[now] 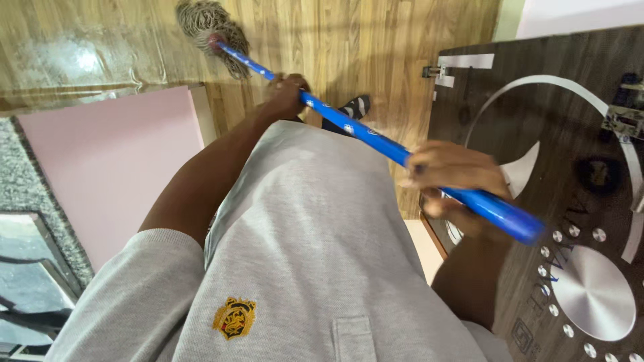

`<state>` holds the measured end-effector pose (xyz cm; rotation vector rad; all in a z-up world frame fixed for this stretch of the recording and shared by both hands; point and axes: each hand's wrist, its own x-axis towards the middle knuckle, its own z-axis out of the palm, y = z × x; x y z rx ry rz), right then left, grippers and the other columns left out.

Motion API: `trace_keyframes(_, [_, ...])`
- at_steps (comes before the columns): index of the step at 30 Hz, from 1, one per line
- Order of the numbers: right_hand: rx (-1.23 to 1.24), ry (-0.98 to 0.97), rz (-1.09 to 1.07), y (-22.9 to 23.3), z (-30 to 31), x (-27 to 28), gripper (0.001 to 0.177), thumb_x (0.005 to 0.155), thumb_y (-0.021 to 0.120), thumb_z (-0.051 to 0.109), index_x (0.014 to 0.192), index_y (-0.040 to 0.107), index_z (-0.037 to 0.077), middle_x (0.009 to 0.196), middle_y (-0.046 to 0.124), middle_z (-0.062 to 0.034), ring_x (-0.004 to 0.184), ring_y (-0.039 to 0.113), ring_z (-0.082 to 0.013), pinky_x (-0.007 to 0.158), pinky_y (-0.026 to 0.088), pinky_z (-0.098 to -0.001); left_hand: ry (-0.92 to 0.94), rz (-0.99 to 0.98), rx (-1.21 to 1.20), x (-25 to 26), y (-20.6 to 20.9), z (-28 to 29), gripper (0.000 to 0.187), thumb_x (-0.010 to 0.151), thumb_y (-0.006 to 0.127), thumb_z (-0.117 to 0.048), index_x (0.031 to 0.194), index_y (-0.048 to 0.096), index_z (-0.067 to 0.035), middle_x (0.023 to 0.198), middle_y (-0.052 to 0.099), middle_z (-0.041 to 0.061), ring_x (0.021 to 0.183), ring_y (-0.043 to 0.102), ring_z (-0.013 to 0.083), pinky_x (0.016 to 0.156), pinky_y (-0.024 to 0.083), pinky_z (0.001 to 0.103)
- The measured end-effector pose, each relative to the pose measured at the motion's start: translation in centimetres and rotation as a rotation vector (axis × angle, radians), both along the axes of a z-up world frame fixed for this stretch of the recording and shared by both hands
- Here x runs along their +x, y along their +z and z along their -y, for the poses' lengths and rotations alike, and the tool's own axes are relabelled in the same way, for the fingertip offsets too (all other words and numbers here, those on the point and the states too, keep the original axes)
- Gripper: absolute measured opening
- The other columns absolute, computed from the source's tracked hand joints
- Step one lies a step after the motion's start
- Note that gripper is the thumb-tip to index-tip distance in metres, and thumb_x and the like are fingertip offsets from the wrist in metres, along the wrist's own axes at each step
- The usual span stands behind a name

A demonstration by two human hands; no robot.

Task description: The person mops a wood-patterned floor and a tiled entryway using a blue-handled mop, moving across different rooms and through doorways.

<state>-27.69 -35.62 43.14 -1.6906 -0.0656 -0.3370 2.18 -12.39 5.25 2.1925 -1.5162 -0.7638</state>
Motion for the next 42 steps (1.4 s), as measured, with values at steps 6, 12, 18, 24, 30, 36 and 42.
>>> trace_keyframes(6, [-0.178,-0.023,-0.107,6.8,3.5,-9.3,0.045,0.105,0.052,0.05,0.103,0.066,0.007,0.086,0.075,-0.0091,0.085,0.077,-0.0261,0.09,0.061,-0.0478,-0.376,-0.103,0.032,-6.9,9.8,12.2,0.028,0.078,0.081,-0.037,0.103,0.079,-0.025,0.136,0.061,0.016,0.126,0.055,0.0384,0.103,0.043,0.052])
trace_keyframes(12, [-0.485,0.222,-0.022,8.3,-0.6,-19.9,0.025,0.101,0.071,0.038,0.109,0.074,0.014,0.09,0.077,0.0013,0.097,0.08,-0.0182,0.088,0.058,-0.0439,-0.62,-0.147,-0.198,-13.9,13.1,18.5,0.028,0.078,0.081,-0.036,0.105,0.079,-0.029,0.151,0.051,0.015,0.141,0.04,0.0414,0.112,0.033,0.056])
trace_keyframes(18, [-0.661,-0.088,-0.56,13.5,-14.0,-20.8,0.012,0.096,0.063,0.032,0.1,0.072,0.026,0.096,0.077,0.0039,0.103,0.073,-0.0172,0.093,0.052,-0.0383,-0.918,-0.404,-0.219,-16.9,12.9,20.4,0.032,0.083,0.081,-0.043,0.097,0.071,-0.015,0.108,0.069,0.006,0.112,0.061,0.031,0.094,0.051,0.046])
trace_keyframes(24, [-0.28,-0.121,-0.743,13.0,-17.6,-18.6,0.026,0.094,0.063,0.04,0.086,0.07,0.017,0.104,0.074,-0.0062,0.103,0.076,-0.0258,0.087,0.059,-0.0353,-1.106,-0.383,-0.063,-15.9,10.6,19.7,0.045,0.088,0.077,-0.054,0.085,0.068,-0.011,0.09,0.067,0.009,0.092,0.067,0.0321,0.081,0.055,0.047])
trace_keyframes(30, [-0.211,-0.231,-0.192,8.9,-17.8,-16.5,0.038,0.092,0.072,0.047,0.074,0.053,0.019,0.084,0.065,-0.0055,0.083,0.071,-0.0272,0.081,0.055,-0.052,-1.131,-0.288,0.017,-9.7,8.3,16.5,0.063,0.083,0.072,-0.07,0.094,0.071,-0.009,0.099,0.07,0.011,0.1,0.067,0.0342,0.085,0.055,0.047])
trace_keyframes(36, [-0.064,-1.073,0.119,0.8,-21.5,-8.5,0.036,0.1,0.058,0.042,0.104,0.054,0.006,0.052,0.058,0.0083,0.044,0.059,-0.0101,0.05,0.059,-0.0322,-1.074,-0.214,-0.023,-2.5,3.3,14.4,0.07,0.08,0.071,-0.073,0.103,0.073,-0.007,0.108,0.071,0.011,0.104,0.068,0.0351,0.084,0.055,0.049])
trace_keyframes(42, [0.247,-0.861,0.472,-3.9,-14.4,1.4,0.043,0.103,0.055,0.044,0.128,0.066,0.011,0.055,0.058,0.0106,0.049,0.056,-0.0034,0.05,0.045,-0.0227,-0.87,-0.214,0.086,7.0,1.7,14.6,0.046,0.084,0.073,-0.057,0.097,0.075,-0.014,0.102,0.072,0.011,0.103,0.067,0.034,0.088,0.053,0.049])
